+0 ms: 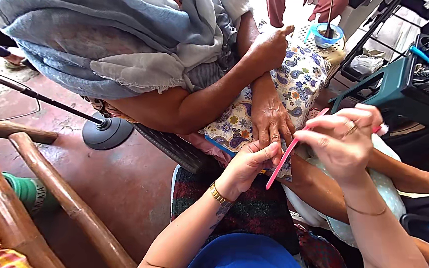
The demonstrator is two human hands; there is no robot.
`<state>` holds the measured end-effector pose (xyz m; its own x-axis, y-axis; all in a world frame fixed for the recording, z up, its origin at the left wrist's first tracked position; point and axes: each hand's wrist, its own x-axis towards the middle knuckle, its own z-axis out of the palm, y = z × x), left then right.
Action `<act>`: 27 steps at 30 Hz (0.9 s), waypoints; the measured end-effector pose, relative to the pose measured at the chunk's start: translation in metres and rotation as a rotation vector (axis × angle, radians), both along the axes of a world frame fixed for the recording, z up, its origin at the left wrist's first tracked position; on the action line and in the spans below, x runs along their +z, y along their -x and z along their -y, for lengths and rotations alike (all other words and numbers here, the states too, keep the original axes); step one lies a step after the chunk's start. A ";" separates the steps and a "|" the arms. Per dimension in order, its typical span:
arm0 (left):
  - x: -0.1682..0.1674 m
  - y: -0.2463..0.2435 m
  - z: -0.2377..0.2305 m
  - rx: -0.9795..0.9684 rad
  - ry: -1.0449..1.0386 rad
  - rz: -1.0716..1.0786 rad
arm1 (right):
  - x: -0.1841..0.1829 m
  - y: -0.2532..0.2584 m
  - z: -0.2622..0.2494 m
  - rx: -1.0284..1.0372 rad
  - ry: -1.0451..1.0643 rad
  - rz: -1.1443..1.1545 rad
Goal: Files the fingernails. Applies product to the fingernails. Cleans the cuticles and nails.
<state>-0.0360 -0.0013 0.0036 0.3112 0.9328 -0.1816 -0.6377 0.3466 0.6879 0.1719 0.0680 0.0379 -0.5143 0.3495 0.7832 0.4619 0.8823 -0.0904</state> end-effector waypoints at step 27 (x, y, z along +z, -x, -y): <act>0.006 -0.006 0.002 0.044 0.024 -0.052 | -0.028 -0.021 0.025 -0.201 0.089 -0.167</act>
